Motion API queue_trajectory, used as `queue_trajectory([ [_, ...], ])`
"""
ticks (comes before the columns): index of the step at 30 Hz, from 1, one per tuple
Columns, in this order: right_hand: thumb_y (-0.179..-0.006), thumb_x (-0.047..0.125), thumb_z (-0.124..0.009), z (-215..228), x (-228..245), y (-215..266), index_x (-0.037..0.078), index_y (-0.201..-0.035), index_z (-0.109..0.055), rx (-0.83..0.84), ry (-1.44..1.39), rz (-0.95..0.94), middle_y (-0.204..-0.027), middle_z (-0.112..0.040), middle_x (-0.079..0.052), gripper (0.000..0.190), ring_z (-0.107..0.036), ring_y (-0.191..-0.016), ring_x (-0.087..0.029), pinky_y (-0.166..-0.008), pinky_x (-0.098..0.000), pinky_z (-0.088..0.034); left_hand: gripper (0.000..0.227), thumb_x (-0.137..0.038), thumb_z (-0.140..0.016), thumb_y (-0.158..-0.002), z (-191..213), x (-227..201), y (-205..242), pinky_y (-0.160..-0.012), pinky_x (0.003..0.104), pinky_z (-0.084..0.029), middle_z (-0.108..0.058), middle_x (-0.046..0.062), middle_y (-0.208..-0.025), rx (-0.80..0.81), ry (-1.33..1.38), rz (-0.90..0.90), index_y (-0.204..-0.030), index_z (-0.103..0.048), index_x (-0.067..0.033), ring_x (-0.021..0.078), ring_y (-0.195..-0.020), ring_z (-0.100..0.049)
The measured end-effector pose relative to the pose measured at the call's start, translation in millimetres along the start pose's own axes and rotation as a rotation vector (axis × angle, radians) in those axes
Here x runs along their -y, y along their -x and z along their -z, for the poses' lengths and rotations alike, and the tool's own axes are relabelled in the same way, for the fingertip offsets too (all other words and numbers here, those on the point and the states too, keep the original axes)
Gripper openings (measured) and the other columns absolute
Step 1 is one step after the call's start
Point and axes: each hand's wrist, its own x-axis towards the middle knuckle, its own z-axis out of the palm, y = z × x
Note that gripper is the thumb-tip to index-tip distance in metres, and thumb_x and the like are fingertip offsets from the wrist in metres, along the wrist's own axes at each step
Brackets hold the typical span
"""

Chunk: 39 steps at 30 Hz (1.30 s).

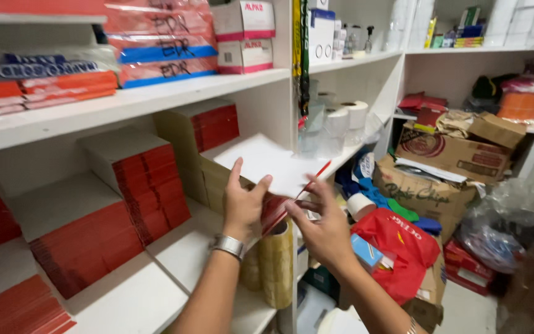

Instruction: The person organizes stacks of paper and brochures on storage shelves by hand, moving them between different shelf levels and aligning the edges.

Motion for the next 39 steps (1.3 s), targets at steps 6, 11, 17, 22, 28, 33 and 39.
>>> queue_trajectory([
  [6,-0.095,0.042,-0.068,-29.7,-17.8,-32.8,0.025,-0.135,-0.069,0.085,0.419,0.157,-0.107,-0.078,-0.010,0.043,-0.073,-0.106,-0.034,-0.090,-0.0471,-0.059,0.092,-0.014,-0.073,-0.091,18.2,19.1,-24.2,-0.088,0.028,-0.053,-0.014,0.028,-0.168,0.102,0.361,-0.007,-0.165,-0.019,-0.0056,0.0227,-0.117,-0.054],
  [11,-0.095,0.052,-0.066,-52.9,-48.1,-71.8,0.029,-0.124,-0.071,0.094,0.520,0.237,-0.103,-0.077,-0.006,0.038,-0.073,-0.104,-0.029,-0.090,-0.0446,-0.058,0.075,-0.009,-0.075,-0.083,21.8,39.8,-28.9,-0.104,0.047,-0.055,-0.033,0.025,-0.161,0.090,0.020,-0.147,-0.152,-0.044,-0.0054,0.0479,-0.134,-0.050],
  [17,-0.094,0.053,-0.067,-63.9,-57.7,-95.0,0.030,-0.119,-0.073,0.141,0.616,0.177,-0.104,-0.075,-0.005,0.035,-0.071,-0.107,-0.030,-0.092,-0.0445,-0.057,0.059,-0.011,-0.074,-0.075,22.1,44.9,-28.8,-0.106,0.044,-0.054,-0.048,0.021,-0.151,0.103,-0.431,-0.383,-0.134,-0.068,-0.0117,0.0451,-0.134,-0.053],
  [22,-0.089,0.046,-0.075,-63.8,-55.8,-96.2,0.025,-0.111,-0.080,0.102,0.643,0.138,-0.111,-0.069,-0.009,0.031,-0.068,-0.109,-0.036,-0.089,-0.0464,-0.057,0.081,-0.029,-0.074,-0.075,19.7,35.2,-26.6,-0.105,0.058,-0.048,-0.029,0.021,-0.163,0.070,-0.858,-0.216,-0.152,-0.050,-0.0264,0.0470,-0.142,-0.042],
  [28,-0.087,0.043,-0.078,-69.6,-64.3,-101.1,0.026,-0.109,-0.081,0.095,0.638,0.172,-0.118,-0.071,-0.005,0.028,-0.068,-0.113,-0.033,-0.091,-0.0457,-0.058,0.098,-0.025,-0.070,-0.075,17.6,34.2,-25.2,-0.106,0.062,-0.046,-0.022,0.016,-0.169,0.170,-0.872,-0.178,-0.163,-0.027,-0.0190,0.0434,-0.148,-0.034],
  [33,-0.090,0.043,-0.075,-69.5,-59.6,-100.7,0.022,-0.115,-0.080,0.134,0.635,0.189,-0.120,-0.073,-0.009,0.033,-0.069,-0.114,-0.033,-0.091,-0.0444,-0.058,0.103,-0.026,-0.073,-0.077,17.4,30.1,-23.2,-0.108,0.062,-0.044,-0.017,0.017,-0.170,0.190,-0.854,-0.137,-0.165,-0.020,-0.0157,0.0429,-0.149,-0.031],
  [39,-0.088,0.034,-0.078,-57.4,-36.9,-78.2,0.016,-0.138,-0.068,0.254,0.652,0.231,-0.139,-0.064,-0.017,0.054,-0.060,-0.129,-0.040,-0.104,-0.0513,-0.052,0.101,-0.021,-0.069,-0.079,21.7,28.4,-23.5,-0.108,0.062,-0.044,-0.014,0.018,-0.171,0.224,-0.824,-0.117,-0.166,-0.017,-0.0162,0.0462,-0.148,-0.033],
])
